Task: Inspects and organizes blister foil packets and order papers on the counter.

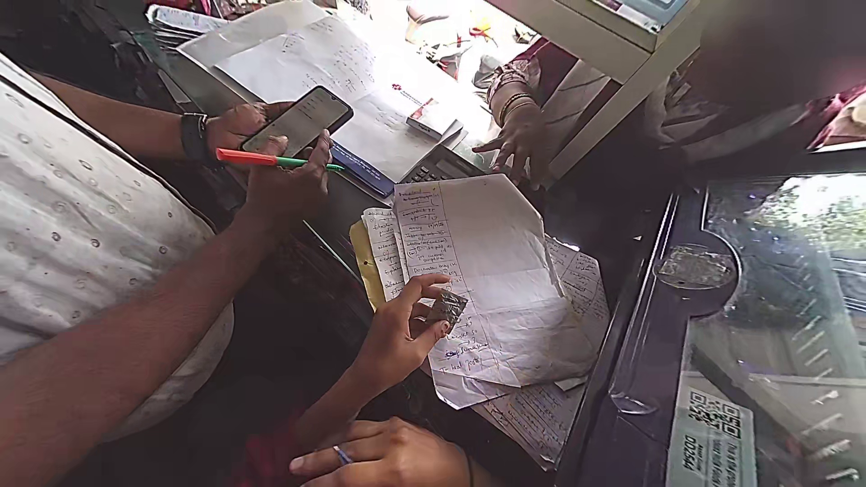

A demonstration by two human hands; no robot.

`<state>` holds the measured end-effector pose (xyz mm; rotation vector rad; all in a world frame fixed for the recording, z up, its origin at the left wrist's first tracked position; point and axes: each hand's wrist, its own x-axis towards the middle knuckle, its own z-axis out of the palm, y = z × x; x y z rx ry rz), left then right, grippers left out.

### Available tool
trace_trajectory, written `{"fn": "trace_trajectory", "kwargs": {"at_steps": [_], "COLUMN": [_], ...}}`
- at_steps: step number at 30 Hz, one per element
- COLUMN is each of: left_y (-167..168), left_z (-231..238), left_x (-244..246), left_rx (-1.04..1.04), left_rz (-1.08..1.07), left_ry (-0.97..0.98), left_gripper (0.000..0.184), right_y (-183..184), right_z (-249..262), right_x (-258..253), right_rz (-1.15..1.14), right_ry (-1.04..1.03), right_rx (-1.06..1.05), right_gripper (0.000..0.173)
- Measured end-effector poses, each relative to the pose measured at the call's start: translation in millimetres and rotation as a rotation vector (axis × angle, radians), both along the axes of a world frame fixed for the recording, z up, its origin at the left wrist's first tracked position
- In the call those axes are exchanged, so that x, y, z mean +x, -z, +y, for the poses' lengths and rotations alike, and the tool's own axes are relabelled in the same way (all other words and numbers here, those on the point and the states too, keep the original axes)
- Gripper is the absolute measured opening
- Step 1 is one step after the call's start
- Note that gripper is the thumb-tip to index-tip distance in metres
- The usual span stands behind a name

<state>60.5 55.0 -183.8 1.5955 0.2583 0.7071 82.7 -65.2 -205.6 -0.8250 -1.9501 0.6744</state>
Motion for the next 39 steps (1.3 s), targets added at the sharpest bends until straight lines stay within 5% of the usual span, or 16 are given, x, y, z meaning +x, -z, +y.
{"fn": "trace_trajectory", "kwargs": {"at_steps": [4, 9, 12, 16, 20, 23, 28, 31, 34, 39], "left_y": [-0.3, -29.4, -21.5, 2.7, 21.5, 29.9, 10.4, 1.1, 0.1, 3.3], "left_z": [-0.2, -2.3, 0.1, 5.6, 20.8, 27.9, 4.6, -10.4, -18.7, -21.6], "left_x": [-0.6, -0.4, -1.8, -8.9, -27.7, -40.1, -51.6, -44.8, -35.2, -26.6], "left_rx": [-0.032, -0.161, -0.17, -0.132, -0.05, 0.025, 0.279, 0.466, 0.596, 0.602], "left_rz": [0.037, 0.175, 0.065, -0.193, -0.305, -0.311, -0.236, -0.18, -0.133, -0.105], "left_ry": [-0.031, -0.085, -0.042, 0.009, -0.038, -0.086, -0.115, -0.172, -0.198, -0.164], "left_gripper": [0.048, 0.056, 0.054, 0.042, 0.019, 0.018, 0.022, 0.025, 0.026, 0.026], "right_y": [8.3, -6.3, -15.1, -16.6, -16.5, -7.9, -6.9, -10.3, -9.7, -14.0], "right_z": [21.1, 29.0, 21.4, -5.4, -37.0, -55.7, -69.1, -66.5, -57.8, -57.0], "right_x": [-32.9, -32.1, -26.7, -9.3, 11.4, 24.6, 28.1, 23.3, 29.2, 36.9], "right_rz": [-0.071, -0.168, -0.326, -0.342, -0.374, -0.38, -0.332, -0.431, -0.525, -0.656], "right_ry": [-0.069, 0.098, 0.149, 0.163, 0.516, 0.705, 0.748, 1.109, 1.399, 1.484], "right_rx": [-0.056, -0.177, -0.194, 0.04, 0.281, 0.211, 0.3, 0.384, 0.303, 0.098], "right_gripper": [0.033, 0.014, 0.021, 0.013, 0.019, 0.027, 0.011, 0.007, 0.022, 0.034]}}
